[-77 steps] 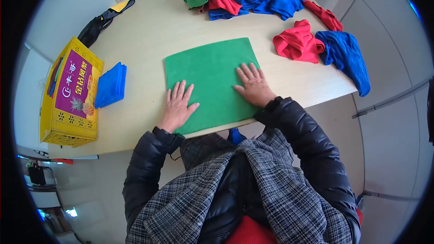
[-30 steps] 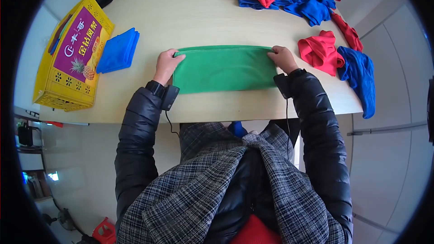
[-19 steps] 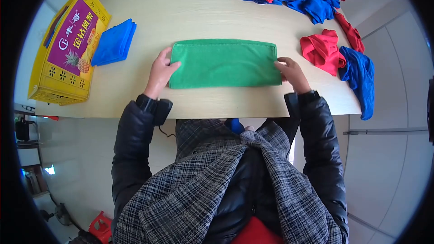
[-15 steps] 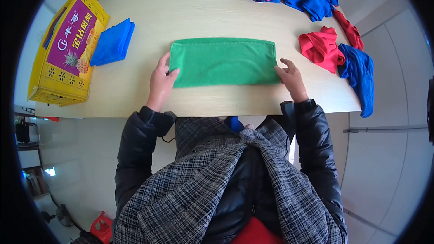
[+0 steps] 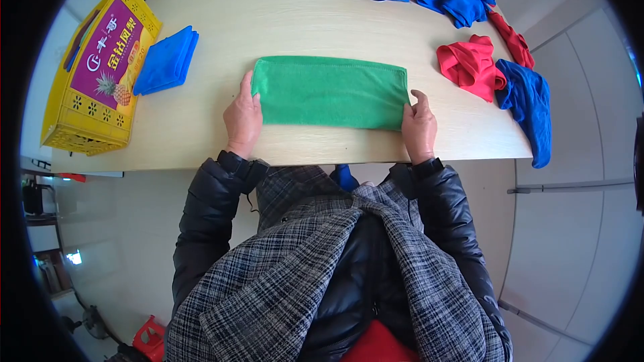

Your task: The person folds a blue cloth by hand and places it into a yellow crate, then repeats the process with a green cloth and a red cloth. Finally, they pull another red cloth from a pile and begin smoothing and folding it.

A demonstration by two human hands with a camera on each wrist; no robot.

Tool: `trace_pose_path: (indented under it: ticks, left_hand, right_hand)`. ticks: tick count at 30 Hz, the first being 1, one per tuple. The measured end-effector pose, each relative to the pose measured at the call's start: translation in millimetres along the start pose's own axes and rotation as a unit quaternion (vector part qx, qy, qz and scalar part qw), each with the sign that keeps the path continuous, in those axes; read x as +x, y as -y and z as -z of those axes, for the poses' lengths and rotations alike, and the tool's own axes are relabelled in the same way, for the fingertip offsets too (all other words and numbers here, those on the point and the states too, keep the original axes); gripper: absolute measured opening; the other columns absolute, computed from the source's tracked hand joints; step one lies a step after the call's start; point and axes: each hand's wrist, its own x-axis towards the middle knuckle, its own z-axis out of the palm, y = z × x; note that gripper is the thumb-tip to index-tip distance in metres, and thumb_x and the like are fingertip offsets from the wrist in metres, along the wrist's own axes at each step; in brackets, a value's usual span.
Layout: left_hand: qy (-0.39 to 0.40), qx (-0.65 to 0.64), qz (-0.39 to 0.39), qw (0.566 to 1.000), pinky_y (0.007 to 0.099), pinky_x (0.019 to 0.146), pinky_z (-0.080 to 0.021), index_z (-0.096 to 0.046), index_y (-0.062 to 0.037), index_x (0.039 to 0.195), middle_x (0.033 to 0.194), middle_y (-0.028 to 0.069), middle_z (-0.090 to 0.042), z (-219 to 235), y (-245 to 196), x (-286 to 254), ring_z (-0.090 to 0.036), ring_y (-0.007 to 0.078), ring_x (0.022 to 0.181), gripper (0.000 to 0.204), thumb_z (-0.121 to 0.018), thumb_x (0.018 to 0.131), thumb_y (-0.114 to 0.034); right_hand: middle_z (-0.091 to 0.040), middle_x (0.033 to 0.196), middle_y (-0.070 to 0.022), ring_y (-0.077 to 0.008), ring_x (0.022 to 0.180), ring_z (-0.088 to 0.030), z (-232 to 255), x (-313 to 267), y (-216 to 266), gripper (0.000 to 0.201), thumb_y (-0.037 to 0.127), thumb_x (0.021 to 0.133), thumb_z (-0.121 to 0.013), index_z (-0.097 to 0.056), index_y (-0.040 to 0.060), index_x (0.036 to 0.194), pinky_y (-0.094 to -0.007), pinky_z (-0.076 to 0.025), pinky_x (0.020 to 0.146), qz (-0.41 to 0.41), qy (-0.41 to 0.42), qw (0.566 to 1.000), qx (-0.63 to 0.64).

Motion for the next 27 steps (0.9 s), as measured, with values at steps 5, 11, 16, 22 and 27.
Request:
trace_pose_path:
  ticks: [5, 11, 16, 22, 27]
  left_hand:
    - [0.012, 0.045, -0.033, 0.998, 0.0483, 0.072, -0.053, -0.039, -0.0142, 0.147, 0.101, 0.0172, -0.071, 2, 0, 1, -0.068, 0.0382, 0.084, 0.057, -0.060, 0.094, -0.013]
    - [0.016, 0.057, -0.055, 0.997, 0.0494, 0.075, -0.053, -0.040, -0.0115, 0.147, 0.108, 0.0174, -0.070, 3, 0, 1, -0.068, 0.0385, 0.087, 0.055, -0.059, 0.095, -0.014]
    - [0.060, 0.095, -0.033, 0.993, 0.0467, 0.081, -0.052, -0.040, -0.0094, 0.147, 0.123, 0.0166, -0.064, 21, -12, 3, -0.067, 0.0358, 0.097, 0.059, -0.063, 0.093, -0.017]
    - [0.031, 0.124, -0.201, 0.971, 0.0468, 0.105, -0.042, -0.044, -0.0063, 0.144, 0.144, 0.0173, -0.048, 24, -50, -7, -0.052, 0.0321, 0.128, 0.061, -0.068, 0.090, -0.021]
    - [0.122, 0.034, -0.302, 0.945, 0.0501, 0.116, -0.028, -0.044, -0.0068, 0.146, 0.152, 0.0163, -0.041, -9, -60, -19, -0.038, 0.0304, 0.141, 0.058, -0.064, 0.093, -0.022]
  right_hand:
    - [-0.062, 0.070, -0.0124, -0.0323, 0.066, -0.063, 3, -13, -2, 0.036, 0.011, 0.091, -0.065, -0.056, 0.0089, 0.126, -0.0434, -0.049, 0.062, 0.022, 0.011, 0.997, -0.072]
    - [-0.064, 0.074, -0.0133, -0.0368, 0.070, -0.064, 7, -19, -6, 0.042, 0.012, 0.090, -0.065, -0.053, 0.0102, 0.130, -0.0468, -0.050, 0.068, 0.096, 0.023, 0.984, -0.145]
    - [-0.066, 0.096, -0.0177, -0.0370, 0.089, -0.064, 29, -18, 7, 0.043, 0.013, 0.089, -0.064, -0.052, 0.0049, 0.130, -0.0469, -0.049, 0.079, 0.131, 0.070, 0.964, -0.219]
    - [-0.059, 0.123, -0.0200, -0.0361, 0.114, -0.055, 13, -14, 80, 0.052, 0.016, 0.089, -0.065, -0.049, 0.0005, 0.136, -0.0470, -0.046, 0.095, 0.224, 0.117, 0.963, -0.093]
    - [-0.039, 0.153, -0.0207, -0.0402, 0.142, -0.035, -63, -40, 107, 0.064, 0.041, 0.099, -0.053, -0.040, 0.0021, 0.147, -0.0518, -0.028, 0.116, 0.257, 0.180, 0.945, -0.086]
